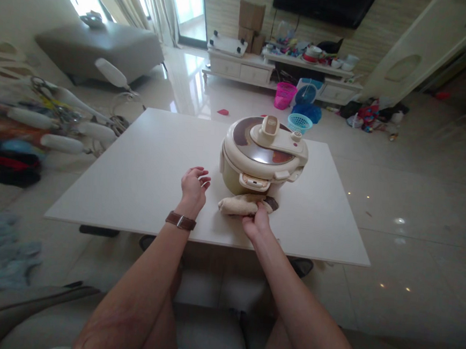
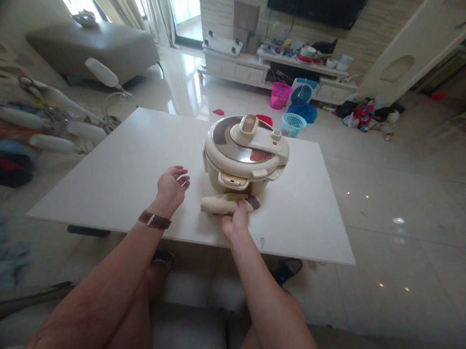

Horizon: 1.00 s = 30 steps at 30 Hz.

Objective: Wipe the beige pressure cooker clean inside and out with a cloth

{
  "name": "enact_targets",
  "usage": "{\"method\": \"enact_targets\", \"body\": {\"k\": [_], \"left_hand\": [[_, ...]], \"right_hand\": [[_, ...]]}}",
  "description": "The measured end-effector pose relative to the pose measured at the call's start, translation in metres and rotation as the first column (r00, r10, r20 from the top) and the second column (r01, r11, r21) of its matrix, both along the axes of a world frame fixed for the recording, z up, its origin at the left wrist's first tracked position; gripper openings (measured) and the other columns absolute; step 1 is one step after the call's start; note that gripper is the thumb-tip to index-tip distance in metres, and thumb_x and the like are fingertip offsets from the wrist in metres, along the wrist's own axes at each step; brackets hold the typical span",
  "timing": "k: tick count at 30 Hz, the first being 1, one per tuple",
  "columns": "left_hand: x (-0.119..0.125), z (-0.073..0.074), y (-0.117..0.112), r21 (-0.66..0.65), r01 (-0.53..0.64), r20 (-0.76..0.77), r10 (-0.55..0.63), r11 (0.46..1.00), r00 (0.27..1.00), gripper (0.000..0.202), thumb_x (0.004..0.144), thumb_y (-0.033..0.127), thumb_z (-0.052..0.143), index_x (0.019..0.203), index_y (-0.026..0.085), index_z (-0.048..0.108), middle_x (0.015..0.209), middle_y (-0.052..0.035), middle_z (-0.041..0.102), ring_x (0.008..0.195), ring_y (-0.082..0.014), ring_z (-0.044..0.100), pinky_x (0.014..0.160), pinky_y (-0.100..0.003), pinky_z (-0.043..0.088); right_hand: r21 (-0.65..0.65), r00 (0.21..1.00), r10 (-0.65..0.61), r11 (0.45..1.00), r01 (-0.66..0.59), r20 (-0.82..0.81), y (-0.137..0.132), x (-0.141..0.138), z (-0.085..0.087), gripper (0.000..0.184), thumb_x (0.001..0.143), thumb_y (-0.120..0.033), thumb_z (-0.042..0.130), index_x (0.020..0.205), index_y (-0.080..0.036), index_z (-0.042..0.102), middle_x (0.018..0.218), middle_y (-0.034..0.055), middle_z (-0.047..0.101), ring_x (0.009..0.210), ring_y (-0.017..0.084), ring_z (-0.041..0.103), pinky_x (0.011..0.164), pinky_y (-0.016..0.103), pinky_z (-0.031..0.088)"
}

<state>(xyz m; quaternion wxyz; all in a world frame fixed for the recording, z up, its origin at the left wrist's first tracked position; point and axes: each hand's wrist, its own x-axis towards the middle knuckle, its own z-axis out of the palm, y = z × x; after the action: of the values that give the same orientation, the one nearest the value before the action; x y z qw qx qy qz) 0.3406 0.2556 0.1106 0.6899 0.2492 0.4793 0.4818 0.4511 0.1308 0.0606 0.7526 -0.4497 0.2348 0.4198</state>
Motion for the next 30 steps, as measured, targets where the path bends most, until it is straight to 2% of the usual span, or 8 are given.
{"method": "enact_targets", "body": {"k": [6,10,14,17,21,23,26,30], "left_hand": [[-0.017,0.002,0.013,-0.006,-0.017,-0.006,0.017,1.000,1.000,0.021,0.059,0.014,0.057,0.079,0.020,0.055,0.079,0.0001,0.058,0.060,-0.0097,0.052,0.061,-0.024,0.038],[-0.025,0.003,0.018,-0.017,-0.039,-0.003,0.039,0.999,0.999,0.020,0.059,0.012,0.056,0.078,0.020,0.056,0.079,-0.0001,0.058,0.060,-0.0095,0.051,0.060,-0.024,0.039],[-0.025,0.005,0.018,-0.050,-0.048,0.030,0.050,0.998,0.998,0.019,0.060,0.011,0.056,0.077,0.019,0.057,0.078,-0.0001,0.059,0.060,-0.0094,0.051,0.057,-0.022,0.039],[-0.021,0.007,0.015,-0.058,-0.034,0.048,0.037,0.998,0.998,0.017,0.062,0.012,0.057,0.077,0.019,0.057,0.077,-0.0002,0.059,0.059,-0.0092,0.051,0.056,-0.022,0.039],[-0.014,0.008,0.005,-0.057,0.010,0.059,-0.007,0.998,0.998,0.014,0.064,0.013,0.057,0.077,0.018,0.058,0.076,-0.0005,0.060,0.057,-0.0087,0.052,0.055,-0.021,0.039],[-0.010,0.006,-0.001,-0.049,0.044,0.057,-0.041,0.998,0.998,0.013,0.064,0.013,0.058,0.077,0.018,0.058,0.075,-0.0005,0.060,0.056,-0.0086,0.053,0.055,-0.021,0.039],[-0.002,0.002,-0.012,-0.041,0.126,0.056,-0.123,0.991,0.991,0.014,0.064,0.014,0.059,0.078,0.017,0.059,0.075,-0.0005,0.062,0.056,-0.0085,0.054,0.056,-0.022,0.041],[0.009,-0.002,-0.028,-0.055,0.269,0.054,-0.266,0.962,0.963,0.017,0.066,0.016,0.061,0.083,0.016,0.061,0.075,-0.0010,0.065,0.056,-0.0093,0.057,0.058,-0.023,0.043]], "right_hand": [[0.175,0.977,0.125,0.980,-0.094,-0.172,0.028,-0.010,0.015,0.020,0.099,-0.021,0.044,0.099,-0.020,0.064,0.082,0.0001,0.073,0.078,0.013,0.070,0.072,0.026,0.062],[0.318,0.973,0.172,0.941,-0.116,-0.152,0.024,0.000,0.031,0.025,0.100,-0.026,0.043,0.101,-0.017,0.067,0.092,0.0053,0.076,0.091,0.015,0.072,0.080,0.029,0.063],[0.224,0.988,0.127,0.969,-0.104,-0.090,0.004,0.016,0.032,0.022,0.096,-0.020,0.044,0.097,-0.018,0.067,0.082,0.0030,0.075,0.078,0.015,0.072,0.068,0.026,0.063],[0.119,0.998,0.044,0.992,-0.038,-0.042,-0.013,0.031,0.030,0.016,0.092,-0.018,0.049,0.088,-0.017,0.065,0.071,0.0004,0.071,0.063,0.014,0.068,0.056,0.024,0.059],[0.049,0.987,-0.100,0.994,0.095,0.126,-0.036,0.063,0.032,0.010,0.085,-0.022,0.058,0.089,-0.018,0.065,0.071,-0.0017,0.070,0.062,0.014,0.066,0.053,0.022,0.056],[0.017,0.931,-0.241,0.969,0.246,0.273,-0.047,0.083,0.033,0.019,0.085,-0.025,0.057,0.101,-0.020,0.067,0.081,-0.0031,0.073,0.069,0.014,0.068,0.057,0.023,0.058],[0.045,0.773,-0.345,0.923,0.382,0.533,-0.058,0.110,0.031,0.040,0.083,-0.034,0.062,0.122,-0.024,0.064,0.113,-0.0017,0.074,0.099,0.015,0.071,0.075,0.027,0.062],[-0.045,0.525,-0.171,0.926,0.374,0.834,-0.060,0.118,0.023,0.055,0.077,-0.045,0.070,0.124,-0.016,0.067,0.136,0.0093,0.067,0.132,0.023,0.059,0.112,0.041,0.048]]}}
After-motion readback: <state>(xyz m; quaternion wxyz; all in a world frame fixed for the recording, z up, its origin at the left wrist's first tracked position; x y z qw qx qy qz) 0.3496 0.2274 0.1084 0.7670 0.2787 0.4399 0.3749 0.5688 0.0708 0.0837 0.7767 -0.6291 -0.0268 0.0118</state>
